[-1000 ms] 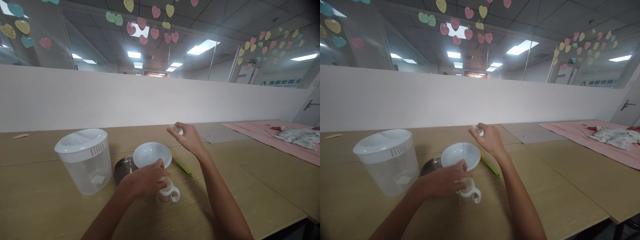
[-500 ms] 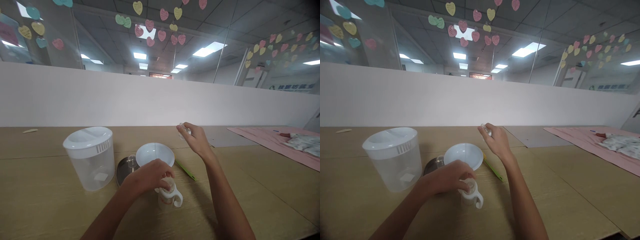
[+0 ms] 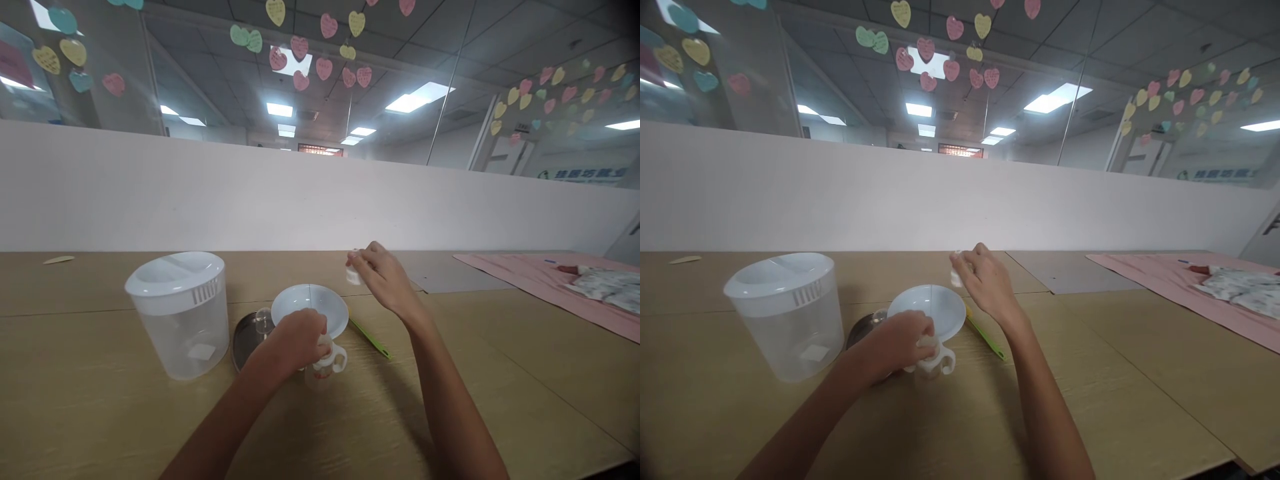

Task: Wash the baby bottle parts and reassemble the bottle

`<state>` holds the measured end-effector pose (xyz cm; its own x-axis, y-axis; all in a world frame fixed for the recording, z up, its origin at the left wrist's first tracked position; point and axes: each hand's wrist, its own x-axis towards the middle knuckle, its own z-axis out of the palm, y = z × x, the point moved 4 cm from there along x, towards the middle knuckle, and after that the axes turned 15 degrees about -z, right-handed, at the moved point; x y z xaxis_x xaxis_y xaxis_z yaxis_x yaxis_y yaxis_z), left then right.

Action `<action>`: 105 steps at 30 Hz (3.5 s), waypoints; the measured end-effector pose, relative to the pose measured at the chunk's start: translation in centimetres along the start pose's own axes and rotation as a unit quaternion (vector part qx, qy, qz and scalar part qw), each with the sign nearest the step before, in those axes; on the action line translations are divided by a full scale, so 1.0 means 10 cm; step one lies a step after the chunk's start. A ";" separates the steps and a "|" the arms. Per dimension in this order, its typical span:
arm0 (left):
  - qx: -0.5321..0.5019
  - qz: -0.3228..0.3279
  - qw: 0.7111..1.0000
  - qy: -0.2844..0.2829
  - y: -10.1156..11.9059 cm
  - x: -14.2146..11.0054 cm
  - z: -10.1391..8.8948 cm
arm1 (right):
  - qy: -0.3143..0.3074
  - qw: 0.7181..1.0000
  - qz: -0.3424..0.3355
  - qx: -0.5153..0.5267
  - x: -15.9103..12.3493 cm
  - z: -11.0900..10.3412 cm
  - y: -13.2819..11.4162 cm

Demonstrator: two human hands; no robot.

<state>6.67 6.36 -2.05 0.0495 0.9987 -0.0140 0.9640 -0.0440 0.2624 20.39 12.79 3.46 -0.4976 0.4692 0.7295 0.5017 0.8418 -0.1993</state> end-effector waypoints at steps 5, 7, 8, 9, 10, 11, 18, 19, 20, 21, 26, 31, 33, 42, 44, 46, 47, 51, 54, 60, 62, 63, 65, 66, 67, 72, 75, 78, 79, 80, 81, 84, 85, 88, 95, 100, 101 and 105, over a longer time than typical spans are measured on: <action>-0.021 -0.007 1.000 -0.022 -0.10 0.06 -0.03 | -0.234 0.958 -0.059 0.154 -0.04 0.24 -0.08; -0.038 -0.007 0.999 -0.031 -0.15 0.09 -0.02 | -0.287 0.937 -0.057 0.190 -0.07 0.31 -0.06; -0.052 -0.003 0.998 -0.035 -0.17 0.11 -0.02 | -0.307 0.928 -0.053 0.203 -0.09 0.34 -0.05; -0.069 0.003 0.997 -0.040 -0.19 0.13 -0.01 | -0.325 0.920 -0.049 0.212 -0.10 0.37 -0.03; -0.092 0.010 0.995 -0.048 -0.21 0.15 0.01 | -0.341 0.913 -0.046 0.218 -0.12 0.39 -0.01; -0.117 0.017 0.991 -0.060 -0.24 0.18 0.02 | -0.354 0.908 -0.047 0.220 -0.13 0.42 0.00; -0.170 0.048 0.980 -0.096 -0.34 0.30 0.10 | -0.386 0.899 -0.043 0.203 -0.15 0.53 -0.02; -0.170 0.053 0.979 -0.095 -0.34 0.30 0.10 | -0.389 0.899 -0.036 0.199 -0.15 0.54 -0.03; -0.173 0.060 0.978 -0.097 -0.34 0.30 0.10 | -0.390 0.900 -0.032 0.193 -0.15 0.55 -0.03; -0.177 0.067 0.976 -0.103 -0.33 0.29 0.11 | -0.389 0.901 -0.034 0.187 -0.15 0.56 -0.05; -0.170 0.104 0.966 -0.164 -0.28 0.28 0.22 | -0.383 0.902 -0.098 0.174 -0.17 0.65 -0.17; -0.207 0.128 0.953 -0.181 -0.30 0.34 0.31 | -0.376 0.903 -0.166 0.126 -0.20 0.70 -0.34; -0.217 0.128 0.951 -0.182 -0.31 0.35 0.32 | -0.375 0.906 -0.157 0.121 -0.20 0.69 -0.36; -0.213 0.114 0.956 -0.168 -0.25 0.26 0.31 | -0.388 0.917 -0.056 0.075 -0.15 0.67 -0.30; -0.220 0.109 0.955 -0.165 -0.26 0.27 0.32 | -0.389 0.919 -0.065 0.022 -0.14 0.71 -0.33; -0.233 0.111 0.952 -0.163 -0.28 0.28 0.33 | -0.387 0.919 -0.073 -0.020 -0.13 0.74 -0.36; -0.239 0.118 0.950 -0.162 -0.28 0.28 0.33 | -0.395 0.916 -0.067 -0.021 -0.14 0.75 -0.37; -0.254 0.160 0.943 -0.147 -0.25 0.24 0.30 | -0.467 0.879 0.022 0.096 -0.22 0.70 -0.29; -0.242 0.154 0.949 -0.129 -0.26 0.22 0.30 | -0.465 0.871 0.022 0.155 -0.23 0.59 -0.25; -0.189 0.120 0.968 -0.111 -0.33 0.23 0.30 | -0.415 0.907 -0.017 0.069 -0.19 0.60 -0.24; -0.176 0.120 0.969 -0.122 -0.33 0.22 0.28 | -0.413 0.910 -0.016 0.035 -0.20 0.66 -0.25; -0.171 0.120 0.970 -0.127 -0.32 0.21 0.27 | -0.410 0.912 -0.017 0.018 -0.20 0.68 -0.25; -0.164 0.117 0.970 -0.136 -0.31 0.19 0.25 | -0.411 0.912 -0.016 -0.006 -0.21 0.69 -0.25; -0.160 0.115 0.971 -0.137 -0.31 0.19 0.25 | -0.412 0.911 -0.014 -0.012 -0.21 0.69 -0.25; -0.157 0.113 0.971 -0.137 -0.31 0.18 0.25 | -0.411 0.911 -0.011 -0.015 -0.21 0.68 -0.24; -0.149 0.113 0.978 -0.094 -0.33 0.20 0.30 | -0.402 0.915 -0.015 0.023 -0.19 0.63 -0.24; -0.131 0.105 0.983 -0.078 -0.36 0.21 0.31 | -0.416 0.908 -0.025 0.035 -0.21 0.66 -0.25; -0.122 0.089 0.979 -0.134 -0.38 0.17 0.29 | -0.422 0.905 -0.022 0.045 -0.22 0.67 -0.25; -0.125 0.083 0.977 -0.153 -0.38 0.16 0.28 | -0.422 0.905 -0.019 0.051 -0.22 0.66 -0.25; -0.132 0.077 0.974 -0.166 -0.37 0.14 0.27 | -0.423 0.904 -0.017 0.057 -0.22 0.66 -0.25; -0.142 0.070 0.972 -0.173 -0.37 0.14 0.26 | -0.425 0.903 -0.014 0.060 -0.22 0.66 -0.24; -0.168 0.057 0.971 -0.160 -0.35 0.15 0.24 | -0.427 0.902 -0.010 0.056 -0.21 0.64 -0.22; -0.174 0.057 0.971 -0.152 -0.34 0.15 0.24 | -0.425 0.903 -0.014 0.055 -0.20 0.64 -0.22; -0.197 0.073 0.969 -0.131 -0.33 0.18 0.25 | -0.411 0.907 -0.045 0.076 -0.19 0.64 -0.23; -0.197 0.073 0.968 -0.139 -0.37 0.18 0.28 | -0.418 0.896 -0.083 0.126 -0.20 0.66 -0.27; -0.181 0.056 0.973 -0.136 -0.45 0.21 0.27 | -0.420 0.894 -0.089 0.126 -0.20 0.68 -0.25; -0.178 0.055 0.973 -0.134 -0.45 0.21 0.27 | -0.420 0.894 -0.092 0.126 -0.20 0.68 -0.25; -0.192 0.074 0.969 -0.135 -0.38 0.19 0.25 | -0.416 0.895 -0.088 0.133 -0.19 0.67 -0.27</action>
<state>3.73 8.36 -5.54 0.2970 0.9363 -0.1876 0.7751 -0.1217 0.6200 15.25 11.42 -1.81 -0.9626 0.2666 0.0481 0.2324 0.9039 -0.3592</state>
